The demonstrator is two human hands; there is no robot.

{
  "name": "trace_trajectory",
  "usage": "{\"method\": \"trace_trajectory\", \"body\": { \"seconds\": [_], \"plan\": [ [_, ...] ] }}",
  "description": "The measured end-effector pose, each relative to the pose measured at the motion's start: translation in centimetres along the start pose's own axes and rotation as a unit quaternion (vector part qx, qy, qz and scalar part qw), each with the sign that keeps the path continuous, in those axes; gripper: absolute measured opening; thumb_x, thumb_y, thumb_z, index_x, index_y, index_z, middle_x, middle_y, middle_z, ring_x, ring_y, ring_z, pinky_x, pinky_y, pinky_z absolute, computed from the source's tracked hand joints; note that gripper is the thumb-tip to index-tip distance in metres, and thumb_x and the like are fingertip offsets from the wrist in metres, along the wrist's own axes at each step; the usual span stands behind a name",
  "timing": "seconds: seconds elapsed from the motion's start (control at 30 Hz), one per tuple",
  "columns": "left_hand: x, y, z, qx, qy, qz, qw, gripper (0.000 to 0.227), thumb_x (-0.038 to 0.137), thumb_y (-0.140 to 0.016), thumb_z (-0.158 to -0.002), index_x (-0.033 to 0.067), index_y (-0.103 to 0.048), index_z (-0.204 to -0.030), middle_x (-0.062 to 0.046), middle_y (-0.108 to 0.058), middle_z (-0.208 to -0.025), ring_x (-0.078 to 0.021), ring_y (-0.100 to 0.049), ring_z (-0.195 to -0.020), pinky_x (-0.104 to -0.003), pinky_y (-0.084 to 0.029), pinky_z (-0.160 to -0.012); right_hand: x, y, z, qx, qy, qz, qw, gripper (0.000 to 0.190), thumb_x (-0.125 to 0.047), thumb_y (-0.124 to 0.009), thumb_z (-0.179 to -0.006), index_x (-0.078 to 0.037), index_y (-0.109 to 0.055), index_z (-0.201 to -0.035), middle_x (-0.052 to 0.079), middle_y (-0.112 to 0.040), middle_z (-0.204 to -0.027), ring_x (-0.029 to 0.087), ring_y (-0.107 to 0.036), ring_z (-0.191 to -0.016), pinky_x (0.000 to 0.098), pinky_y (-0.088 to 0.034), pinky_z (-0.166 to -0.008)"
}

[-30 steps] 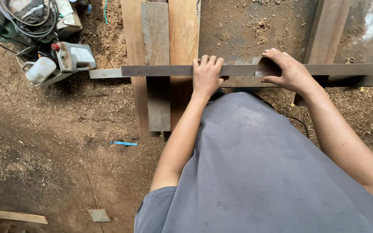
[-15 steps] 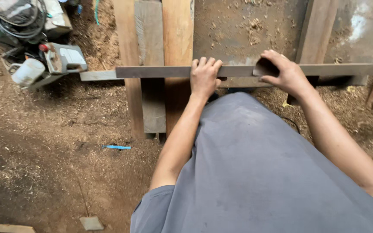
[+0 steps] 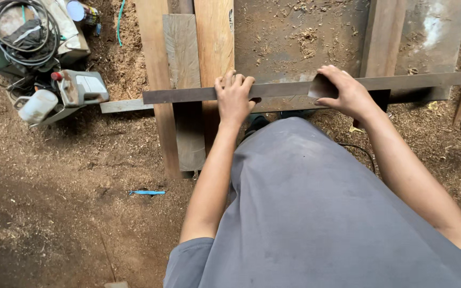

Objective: The person sands a piece of wood by hand using a piece of sandpaper, moving it along the length of the board.

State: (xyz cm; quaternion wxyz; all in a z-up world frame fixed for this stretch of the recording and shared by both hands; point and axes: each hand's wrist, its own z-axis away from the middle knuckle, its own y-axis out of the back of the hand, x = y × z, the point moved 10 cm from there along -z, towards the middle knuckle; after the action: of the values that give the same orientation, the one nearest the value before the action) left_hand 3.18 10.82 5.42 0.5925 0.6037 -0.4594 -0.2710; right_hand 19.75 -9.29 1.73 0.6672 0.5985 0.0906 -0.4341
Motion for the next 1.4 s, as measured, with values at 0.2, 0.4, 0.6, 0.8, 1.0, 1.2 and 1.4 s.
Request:
{"method": "trace_trajectory", "body": {
  "seconds": [0.2, 0.4, 0.6, 0.8, 1.0, 1.2, 1.4],
  "plan": [
    [-0.1, -0.5, 0.1, -0.021, 0.000, 0.044, 0.999, 0.045, 0.028, -0.091, -0.057, 0.0217, -0.069, -0.096, 0.000, -0.064, -0.095, -0.0241, -0.062, -0.099, -0.044, -0.040, -0.093, 0.1, 0.3, 0.5, 0.038, -0.021, 0.038, 0.998, 0.088, -0.027, -0.089, -0.072, -0.007, -0.048, -0.148, 0.017, -0.048, -0.156, 0.035, -0.041, -0.148, 0.0442, -0.034, -0.122],
    [-0.3, -0.2, 0.3, -0.013, 0.000, 0.038, 0.999, 0.042, 0.020, -0.085, -0.058, 0.0218, -0.071, -0.097, 0.002, -0.066, -0.096, -0.0225, -0.062, -0.099, -0.041, -0.041, -0.094, -2.5, -0.4, -1.7, 0.010, -0.003, 0.022, 1.000, 0.080, -0.026, -0.087, -0.072, -0.008, -0.053, -0.142, 0.017, -0.055, -0.147, 0.034, -0.050, -0.137, 0.0453, -0.040, -0.116],
    [-0.2, 0.1, 0.0, -0.001, -0.003, 0.053, 0.999, 0.042, 0.025, -0.088, -0.059, 0.0214, -0.072, -0.097, 0.001, -0.067, -0.095, -0.0235, -0.063, -0.097, -0.040, -0.042, -0.090, -2.9, -0.6, -1.4, 0.039, 0.029, -0.025, 0.999, 0.061, -0.022, -0.082, -0.081, -0.011, -0.060, -0.137, 0.012, -0.061, -0.144, 0.032, -0.055, -0.134, 0.0427, -0.044, -0.113],
    [-0.2, -0.2, 0.1, -0.015, -0.004, 0.018, 1.000, 0.043, 0.027, -0.088, -0.057, 0.0219, -0.073, -0.097, 0.002, -0.068, -0.095, -0.0227, -0.063, -0.096, -0.040, -0.042, -0.093, -3.4, -0.9, -1.5, 0.080, 0.058, 0.007, 0.995, 0.063, -0.021, -0.081, -0.081, -0.009, -0.060, -0.139, 0.014, -0.060, -0.144, 0.033, -0.054, -0.135, 0.0435, -0.040, -0.116],
    [-0.2, -0.2, 0.1, -0.017, -0.001, 0.032, 0.999, 0.042, 0.031, -0.090, -0.061, 0.0216, -0.072, -0.097, 0.001, -0.067, -0.094, -0.0235, -0.062, -0.095, -0.042, -0.042, -0.094, -3.8, -1.5, -1.8, 0.071, 0.067, 0.014, 0.995, 0.064, -0.024, -0.083, -0.080, -0.009, -0.060, -0.138, 0.015, -0.060, -0.144, 0.033, -0.053, -0.135, 0.0438, -0.041, -0.115],
    [-0.4, -0.8, 0.1, -0.023, -0.005, 0.006, 1.000, 0.044, 0.021, -0.085, -0.056, 0.0234, -0.074, -0.099, 0.002, -0.068, -0.095, -0.0226, -0.063, -0.095, -0.040, -0.042, -0.092, -4.4, -2.2, -2.0, 0.050, 0.061, 0.007, 0.997, 0.068, -0.025, -0.083, -0.077, -0.009, -0.059, -0.139, 0.015, -0.059, -0.145, 0.034, -0.053, -0.135, 0.0432, -0.043, -0.113],
    [-0.3, -0.6, 0.2, -0.021, -0.004, 0.017, 1.000, 0.044, 0.023, -0.086, -0.056, 0.0231, -0.073, -0.098, 0.002, -0.067, -0.094, -0.0234, -0.063, -0.096, -0.041, -0.042, -0.092, -4.4, -2.1, -2.5, 0.041, 0.075, 0.012, 0.996, 0.072, -0.027, -0.084, -0.076, -0.007, -0.058, -0.141, 0.017, -0.058, -0.145, 0.035, -0.052, -0.136, 0.0443, -0.042, -0.114]
  ]
}}
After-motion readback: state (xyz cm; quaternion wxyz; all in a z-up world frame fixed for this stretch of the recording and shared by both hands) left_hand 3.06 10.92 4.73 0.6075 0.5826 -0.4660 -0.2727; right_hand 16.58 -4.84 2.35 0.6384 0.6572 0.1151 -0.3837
